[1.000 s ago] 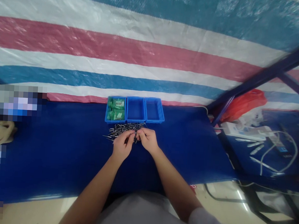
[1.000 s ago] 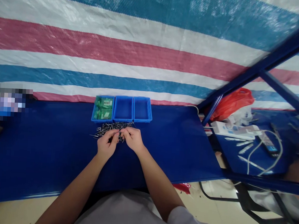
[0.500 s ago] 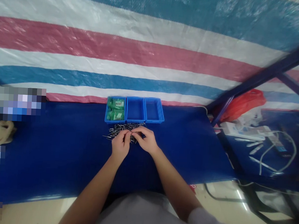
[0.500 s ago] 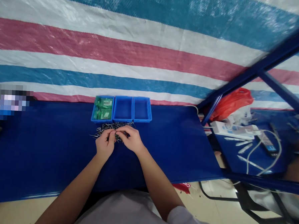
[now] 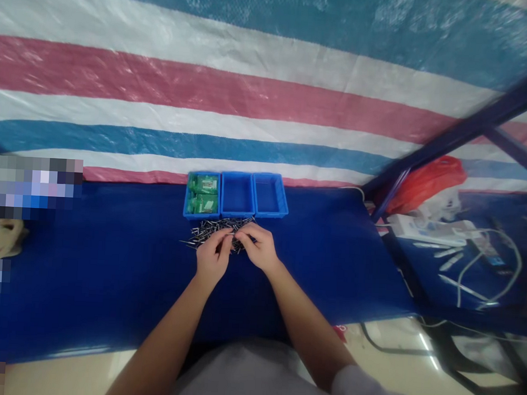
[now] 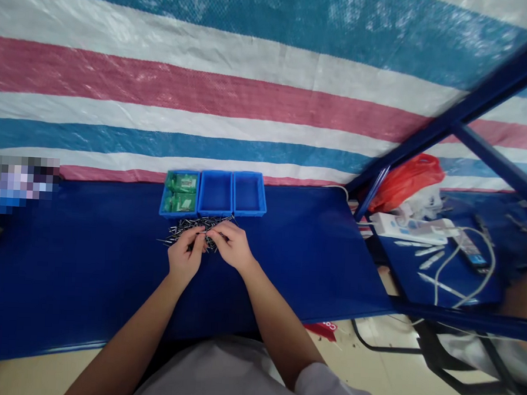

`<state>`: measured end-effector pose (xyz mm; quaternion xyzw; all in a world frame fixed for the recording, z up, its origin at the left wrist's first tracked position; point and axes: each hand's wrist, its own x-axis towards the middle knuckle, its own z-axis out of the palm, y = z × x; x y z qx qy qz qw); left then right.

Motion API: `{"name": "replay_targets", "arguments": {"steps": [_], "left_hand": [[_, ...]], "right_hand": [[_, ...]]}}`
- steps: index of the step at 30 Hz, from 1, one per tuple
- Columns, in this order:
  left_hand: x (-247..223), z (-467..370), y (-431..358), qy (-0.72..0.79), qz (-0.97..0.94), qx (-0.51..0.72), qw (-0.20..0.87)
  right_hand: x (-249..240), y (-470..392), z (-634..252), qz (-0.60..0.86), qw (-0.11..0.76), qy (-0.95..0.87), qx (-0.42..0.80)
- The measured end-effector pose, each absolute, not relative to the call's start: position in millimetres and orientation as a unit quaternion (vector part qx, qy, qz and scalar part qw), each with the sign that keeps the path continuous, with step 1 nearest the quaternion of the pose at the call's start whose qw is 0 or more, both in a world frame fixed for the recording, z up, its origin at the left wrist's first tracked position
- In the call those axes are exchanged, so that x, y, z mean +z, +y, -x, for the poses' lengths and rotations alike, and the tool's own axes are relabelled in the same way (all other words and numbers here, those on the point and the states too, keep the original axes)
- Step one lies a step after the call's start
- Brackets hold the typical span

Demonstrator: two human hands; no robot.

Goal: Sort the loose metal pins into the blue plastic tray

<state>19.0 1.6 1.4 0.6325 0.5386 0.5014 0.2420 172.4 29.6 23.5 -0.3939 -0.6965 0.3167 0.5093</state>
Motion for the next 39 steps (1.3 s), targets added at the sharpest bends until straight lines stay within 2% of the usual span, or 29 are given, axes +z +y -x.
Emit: {"name": "replay_targets", "arguments": {"steps": [13, 26, 39], "left_hand": [[-3.8, -18.7, 1.7, 0.540, -0.632, 0.507, 0.226], [2.8, -17.3, 3.1, 0.557, -0.640, 0.485, 0.213], [2.3, -16.5, 3.7, 0.568, -0.642, 0.476, 0.197]], "right_hand": [[21.5, 29.3, -173.7, 0.383, 0.474, -0.719, 0.334], [23.3, 27.7, -170.2, 0.426, 0.505, -0.681, 0.317], [22.2, 29.2, -169.2, 0.396, 0.522, -0.690, 0.308]]}}
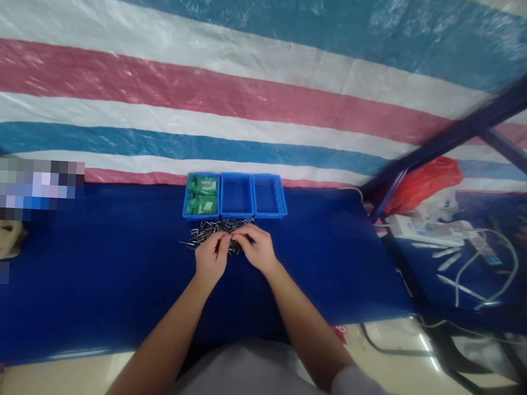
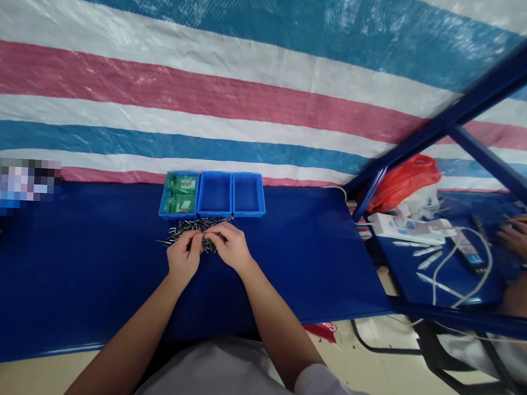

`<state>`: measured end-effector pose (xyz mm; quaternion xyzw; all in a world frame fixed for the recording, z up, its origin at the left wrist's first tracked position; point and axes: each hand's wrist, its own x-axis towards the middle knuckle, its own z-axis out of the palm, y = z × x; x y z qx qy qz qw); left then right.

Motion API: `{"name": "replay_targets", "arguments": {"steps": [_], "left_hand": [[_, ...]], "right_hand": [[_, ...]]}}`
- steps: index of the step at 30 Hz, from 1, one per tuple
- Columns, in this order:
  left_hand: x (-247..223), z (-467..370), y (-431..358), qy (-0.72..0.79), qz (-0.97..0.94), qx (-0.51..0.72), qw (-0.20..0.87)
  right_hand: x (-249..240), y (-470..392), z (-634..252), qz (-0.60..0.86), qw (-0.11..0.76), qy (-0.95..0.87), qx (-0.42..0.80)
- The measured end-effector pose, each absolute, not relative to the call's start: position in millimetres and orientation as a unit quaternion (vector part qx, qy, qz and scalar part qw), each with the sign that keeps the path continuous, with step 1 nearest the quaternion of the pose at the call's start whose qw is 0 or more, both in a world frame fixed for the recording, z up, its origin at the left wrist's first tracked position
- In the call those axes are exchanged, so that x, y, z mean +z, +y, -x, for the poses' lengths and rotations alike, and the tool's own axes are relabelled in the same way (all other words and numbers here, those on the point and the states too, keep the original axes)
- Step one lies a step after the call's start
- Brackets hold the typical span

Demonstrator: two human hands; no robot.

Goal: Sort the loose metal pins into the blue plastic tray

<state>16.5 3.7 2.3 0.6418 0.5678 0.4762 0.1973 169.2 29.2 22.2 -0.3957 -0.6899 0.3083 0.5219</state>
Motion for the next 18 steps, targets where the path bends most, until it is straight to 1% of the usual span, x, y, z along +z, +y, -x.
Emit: {"name": "replay_targets", "arguments": {"steps": [7, 12, 15, 18], "left_hand": [[-3.9, -18.0, 1.9, 0.537, -0.640, 0.503, 0.222], [-2.0, -18.4, 1.9, 0.517, -0.648, 0.513, 0.224], [-1.1, -18.6, 2.0, 0.527, -0.648, 0.505, 0.219], [-0.8, -18.5, 1.6, 0.543, -0.638, 0.501, 0.216]], "right_hand": [[20.8, 30.4, -172.8, 0.391, 0.520, -0.706, 0.279], [18.7, 30.1, -173.9, 0.390, 0.502, -0.716, 0.287], [18.1, 29.8, -173.2, 0.397, 0.492, -0.718, 0.290], [19.5, 29.3, -171.5, 0.390, 0.502, -0.715, 0.292]]}}
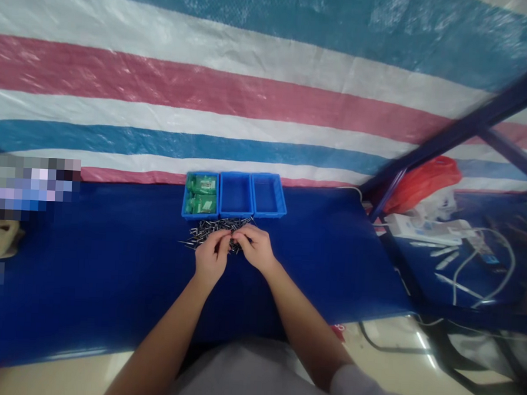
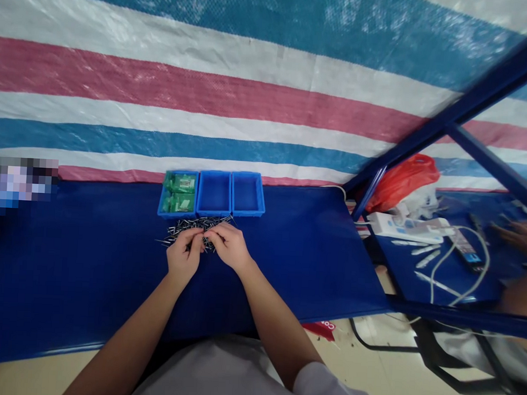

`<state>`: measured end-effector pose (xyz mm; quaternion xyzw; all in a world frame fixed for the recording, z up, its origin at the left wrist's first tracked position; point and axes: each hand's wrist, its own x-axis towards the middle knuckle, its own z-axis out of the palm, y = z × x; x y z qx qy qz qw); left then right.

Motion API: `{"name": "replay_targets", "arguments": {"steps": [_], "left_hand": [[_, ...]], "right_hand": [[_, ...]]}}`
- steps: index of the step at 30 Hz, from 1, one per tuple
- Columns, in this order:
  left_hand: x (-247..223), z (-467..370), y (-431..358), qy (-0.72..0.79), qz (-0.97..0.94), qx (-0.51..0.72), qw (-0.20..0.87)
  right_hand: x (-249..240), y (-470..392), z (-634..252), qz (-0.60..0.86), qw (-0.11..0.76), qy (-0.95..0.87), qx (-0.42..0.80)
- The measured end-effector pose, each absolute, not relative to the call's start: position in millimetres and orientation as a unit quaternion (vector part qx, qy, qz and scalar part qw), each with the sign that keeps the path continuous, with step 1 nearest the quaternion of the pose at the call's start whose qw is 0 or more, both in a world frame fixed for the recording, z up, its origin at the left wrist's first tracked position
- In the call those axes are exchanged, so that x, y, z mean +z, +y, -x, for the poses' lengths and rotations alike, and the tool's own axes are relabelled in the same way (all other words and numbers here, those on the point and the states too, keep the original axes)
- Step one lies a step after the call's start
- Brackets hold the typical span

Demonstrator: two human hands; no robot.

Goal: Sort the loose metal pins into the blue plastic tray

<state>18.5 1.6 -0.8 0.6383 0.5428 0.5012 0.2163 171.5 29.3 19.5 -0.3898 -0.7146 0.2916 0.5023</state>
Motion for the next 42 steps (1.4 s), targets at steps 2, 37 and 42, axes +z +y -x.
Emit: {"name": "replay_targets", "arguments": {"steps": [2, 37, 42], "left_hand": [[-0.3, -18.3, 1.3, 0.553, -0.632, 0.498, 0.217], [0.5, -19.0, 0.9, 0.548, -0.637, 0.487, 0.237], [-1.0, -18.6, 1.6, 0.538, -0.640, 0.494, 0.241]], "right_hand": [[21.5, 28.8, -170.1, 0.389, 0.515, -0.704, 0.298], [19.6, 28.7, -172.5, 0.410, 0.497, -0.695, 0.318], [21.1, 28.6, -171.8, 0.413, 0.490, -0.698, 0.321]]}}
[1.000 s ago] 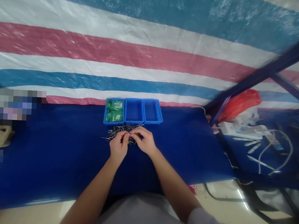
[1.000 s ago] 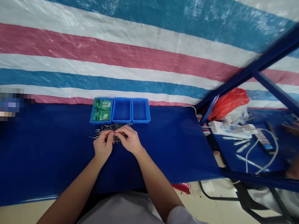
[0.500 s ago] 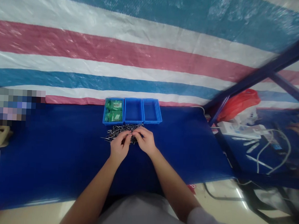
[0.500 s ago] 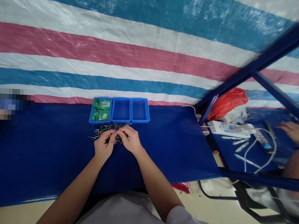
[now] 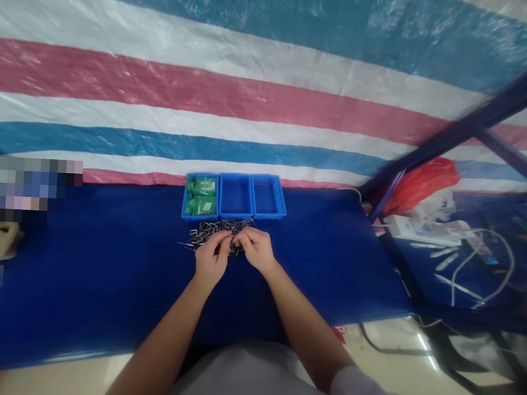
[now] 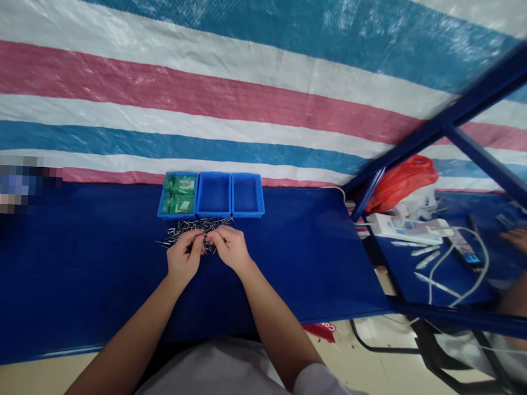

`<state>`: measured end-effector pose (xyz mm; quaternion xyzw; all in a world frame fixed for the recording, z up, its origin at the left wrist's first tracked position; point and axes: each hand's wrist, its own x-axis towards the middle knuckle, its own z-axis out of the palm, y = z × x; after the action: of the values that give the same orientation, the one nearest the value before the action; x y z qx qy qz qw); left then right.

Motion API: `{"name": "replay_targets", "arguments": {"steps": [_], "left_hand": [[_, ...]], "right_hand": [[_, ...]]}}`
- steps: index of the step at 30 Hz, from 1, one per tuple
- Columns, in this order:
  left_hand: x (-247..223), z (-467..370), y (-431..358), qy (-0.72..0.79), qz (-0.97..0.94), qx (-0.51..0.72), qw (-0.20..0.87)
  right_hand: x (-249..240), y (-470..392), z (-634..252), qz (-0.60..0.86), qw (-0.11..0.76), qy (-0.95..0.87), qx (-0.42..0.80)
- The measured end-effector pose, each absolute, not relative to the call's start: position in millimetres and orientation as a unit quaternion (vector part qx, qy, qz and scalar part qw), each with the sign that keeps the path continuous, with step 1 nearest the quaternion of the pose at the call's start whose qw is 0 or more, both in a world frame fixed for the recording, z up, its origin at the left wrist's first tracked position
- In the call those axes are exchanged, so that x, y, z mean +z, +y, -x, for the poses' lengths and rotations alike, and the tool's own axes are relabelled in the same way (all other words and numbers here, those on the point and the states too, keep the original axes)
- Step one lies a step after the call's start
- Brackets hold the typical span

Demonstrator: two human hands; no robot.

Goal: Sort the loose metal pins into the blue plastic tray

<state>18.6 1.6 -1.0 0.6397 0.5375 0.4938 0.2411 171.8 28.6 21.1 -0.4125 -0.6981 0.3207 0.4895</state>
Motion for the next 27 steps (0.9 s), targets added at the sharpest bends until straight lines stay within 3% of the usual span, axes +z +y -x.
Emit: {"name": "replay_targets", "arguments": {"steps": [27], "left_hand": [[4.8, -15.9, 2.1, 0.580, -0.657, 0.441, 0.193]], "right_hand": [[22.1, 27.0, -170.6, 0.425, 0.471, -0.711, 0.304]]}}
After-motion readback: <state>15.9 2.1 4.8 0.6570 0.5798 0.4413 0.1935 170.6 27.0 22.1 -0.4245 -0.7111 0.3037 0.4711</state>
